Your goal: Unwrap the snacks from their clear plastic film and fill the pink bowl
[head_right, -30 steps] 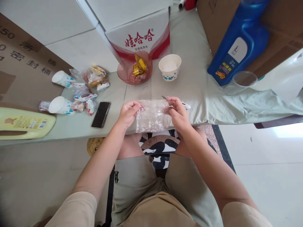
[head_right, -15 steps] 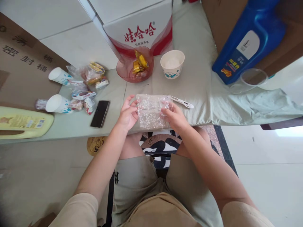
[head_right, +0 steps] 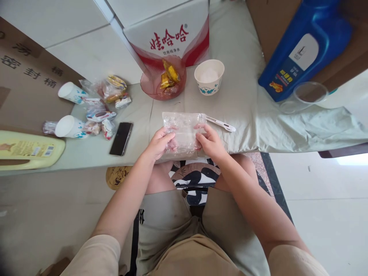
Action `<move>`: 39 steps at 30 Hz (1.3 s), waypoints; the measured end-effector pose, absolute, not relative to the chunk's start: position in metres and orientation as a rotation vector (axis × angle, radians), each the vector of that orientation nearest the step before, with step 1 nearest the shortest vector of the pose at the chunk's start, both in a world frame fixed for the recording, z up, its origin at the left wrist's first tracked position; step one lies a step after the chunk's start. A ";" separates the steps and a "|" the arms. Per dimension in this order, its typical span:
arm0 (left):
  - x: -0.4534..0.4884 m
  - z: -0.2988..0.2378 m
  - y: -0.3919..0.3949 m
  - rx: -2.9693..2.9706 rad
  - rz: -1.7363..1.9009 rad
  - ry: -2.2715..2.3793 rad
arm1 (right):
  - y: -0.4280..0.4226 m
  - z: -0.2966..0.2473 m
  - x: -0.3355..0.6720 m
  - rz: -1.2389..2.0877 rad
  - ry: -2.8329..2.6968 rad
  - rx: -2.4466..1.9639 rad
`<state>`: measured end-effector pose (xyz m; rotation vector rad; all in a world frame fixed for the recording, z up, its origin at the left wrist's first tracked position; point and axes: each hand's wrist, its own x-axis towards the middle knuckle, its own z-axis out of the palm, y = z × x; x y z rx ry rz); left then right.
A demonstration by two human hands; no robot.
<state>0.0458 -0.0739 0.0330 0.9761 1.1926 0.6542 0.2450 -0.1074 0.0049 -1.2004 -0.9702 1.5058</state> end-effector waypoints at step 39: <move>0.123 0.058 0.045 1.593 1.245 1.423 | -0.029 0.016 0.259 1.347 -0.755 -1.148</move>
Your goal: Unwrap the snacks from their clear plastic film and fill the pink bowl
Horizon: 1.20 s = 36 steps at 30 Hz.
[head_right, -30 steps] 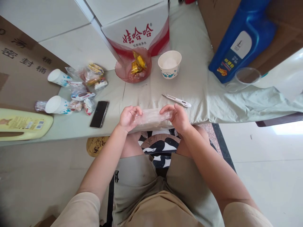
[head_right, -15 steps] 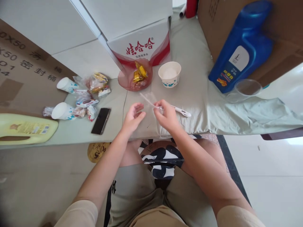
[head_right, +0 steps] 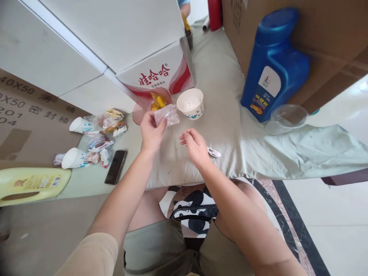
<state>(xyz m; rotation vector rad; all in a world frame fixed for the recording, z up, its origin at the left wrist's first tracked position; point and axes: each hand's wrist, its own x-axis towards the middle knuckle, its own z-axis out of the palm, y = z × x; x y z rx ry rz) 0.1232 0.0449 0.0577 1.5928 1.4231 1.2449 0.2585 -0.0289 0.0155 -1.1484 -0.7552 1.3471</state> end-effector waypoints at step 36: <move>0.076 0.108 0.096 2.523 0.580 1.519 | -0.037 0.018 0.278 1.322 -0.883 -1.178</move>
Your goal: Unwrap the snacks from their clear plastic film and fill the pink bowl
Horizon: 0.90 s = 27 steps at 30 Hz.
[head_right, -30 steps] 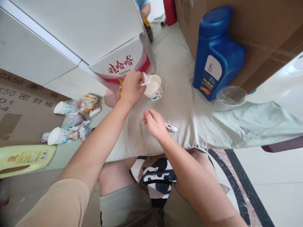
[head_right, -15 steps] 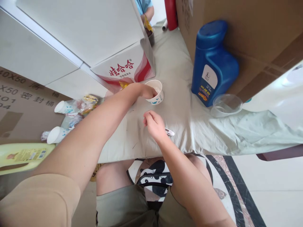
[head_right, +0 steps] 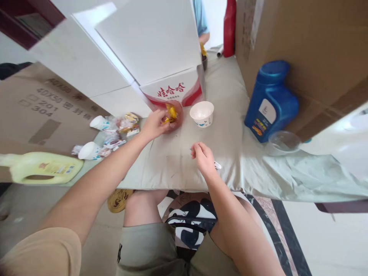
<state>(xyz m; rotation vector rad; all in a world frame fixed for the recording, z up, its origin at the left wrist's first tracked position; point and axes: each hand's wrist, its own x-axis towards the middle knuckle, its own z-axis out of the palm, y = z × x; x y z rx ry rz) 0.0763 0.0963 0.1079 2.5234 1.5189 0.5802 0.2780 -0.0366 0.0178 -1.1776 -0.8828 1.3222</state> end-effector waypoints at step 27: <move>-0.154 0.039 0.132 2.019 0.282 2.356 | -0.047 0.006 0.259 1.111 -1.379 -1.428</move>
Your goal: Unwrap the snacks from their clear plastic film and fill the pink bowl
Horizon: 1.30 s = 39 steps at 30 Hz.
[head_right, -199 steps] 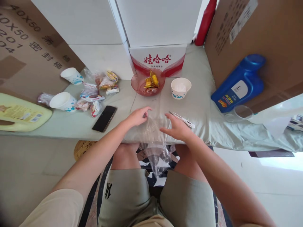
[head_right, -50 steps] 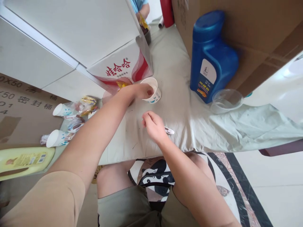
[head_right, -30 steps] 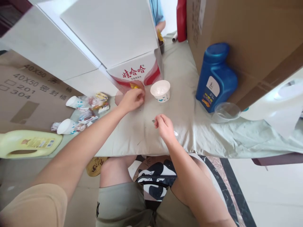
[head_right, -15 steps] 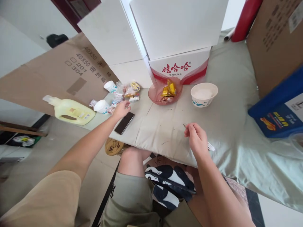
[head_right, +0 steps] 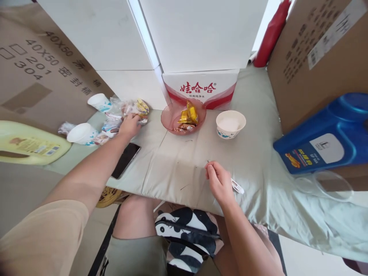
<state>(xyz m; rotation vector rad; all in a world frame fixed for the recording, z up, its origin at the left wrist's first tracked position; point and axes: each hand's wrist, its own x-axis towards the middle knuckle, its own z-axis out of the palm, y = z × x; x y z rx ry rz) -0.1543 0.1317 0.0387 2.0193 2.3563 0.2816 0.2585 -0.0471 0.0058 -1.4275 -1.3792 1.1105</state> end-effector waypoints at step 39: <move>0.091 -0.015 0.035 1.401 1.077 1.294 | -0.036 0.003 0.307 0.795 -1.619 -1.591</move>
